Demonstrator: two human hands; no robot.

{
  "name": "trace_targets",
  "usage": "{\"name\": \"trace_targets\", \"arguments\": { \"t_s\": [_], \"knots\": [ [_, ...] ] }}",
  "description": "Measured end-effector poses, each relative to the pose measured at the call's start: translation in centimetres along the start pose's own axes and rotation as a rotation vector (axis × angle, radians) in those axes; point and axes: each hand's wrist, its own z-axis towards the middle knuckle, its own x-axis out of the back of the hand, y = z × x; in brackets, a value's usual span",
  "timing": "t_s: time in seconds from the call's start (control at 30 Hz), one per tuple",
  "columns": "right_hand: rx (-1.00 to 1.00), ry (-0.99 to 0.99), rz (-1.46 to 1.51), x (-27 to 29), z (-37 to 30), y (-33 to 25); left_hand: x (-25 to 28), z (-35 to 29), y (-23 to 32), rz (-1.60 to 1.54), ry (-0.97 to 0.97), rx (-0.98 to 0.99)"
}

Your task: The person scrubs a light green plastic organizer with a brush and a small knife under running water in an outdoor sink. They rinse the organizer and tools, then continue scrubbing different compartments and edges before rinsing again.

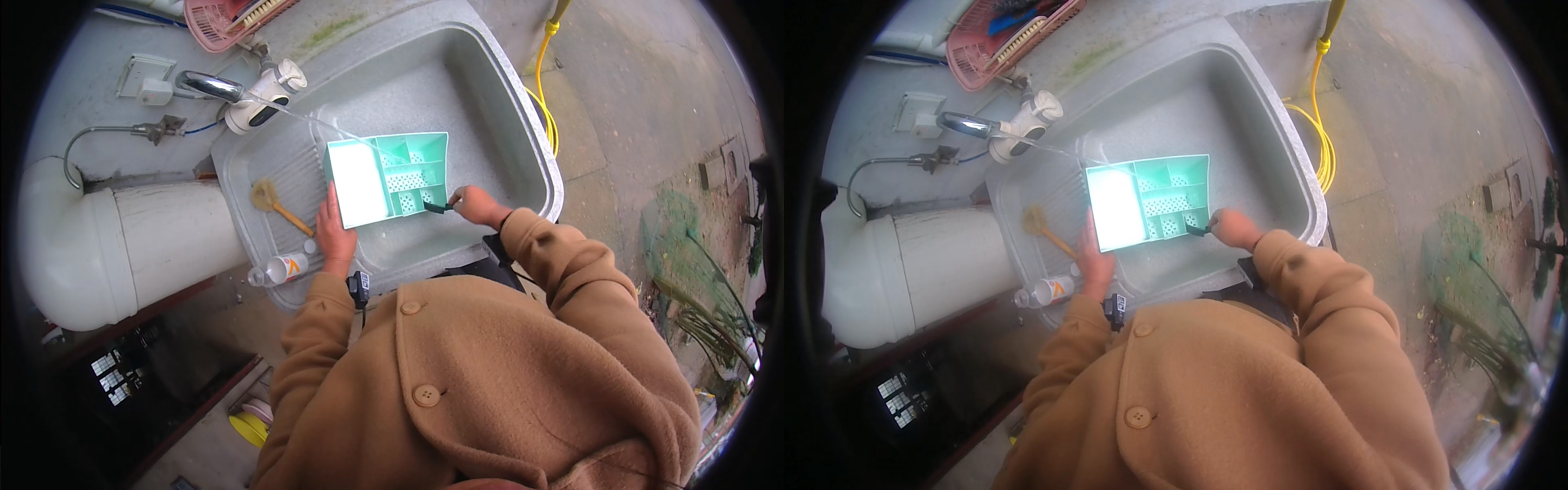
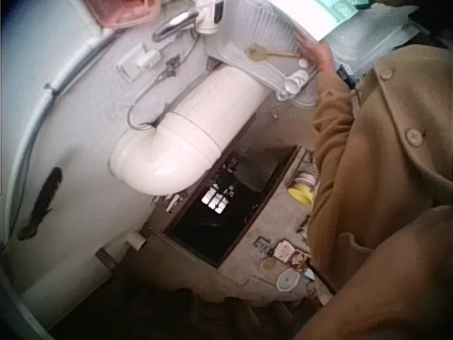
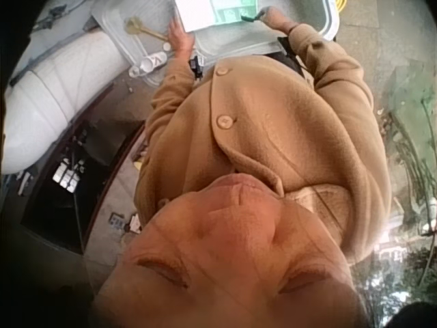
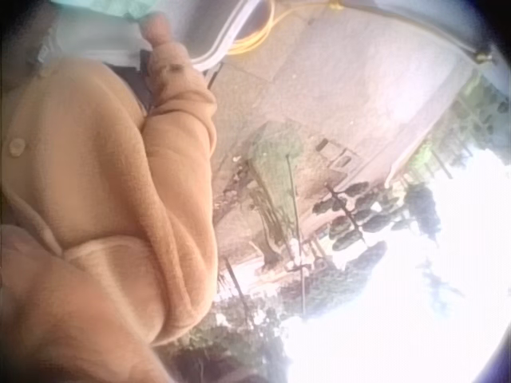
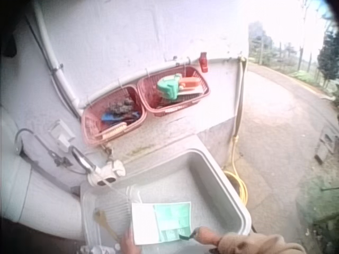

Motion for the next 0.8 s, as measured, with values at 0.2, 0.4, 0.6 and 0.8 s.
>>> {"name": "trace_targets", "arguments": {
  "t_s": [0.2,0.4,0.6,0.8],
  "knots": [
    [0.022,0.077,-0.162,0.7,0.2,0.2,0.1,0.1,-0.1,-0.016,-0.004,-0.004],
    [0.042,-0.089,-0.591,2.9,-0.4,-1.5,0.2,0.6,-0.2,-0.023,0.0,-0.047],
    [0.142,-0.105,-0.568,2.7,-0.9,-3.0,-0.1,0.3,0.6,-0.01,0.007,-0.005],
    [0.074,0.104,-0.284,1.7,-1.8,-2.0,-0.3,0.1,0.8,-0.023,0.009,0.037]
  ]
}}
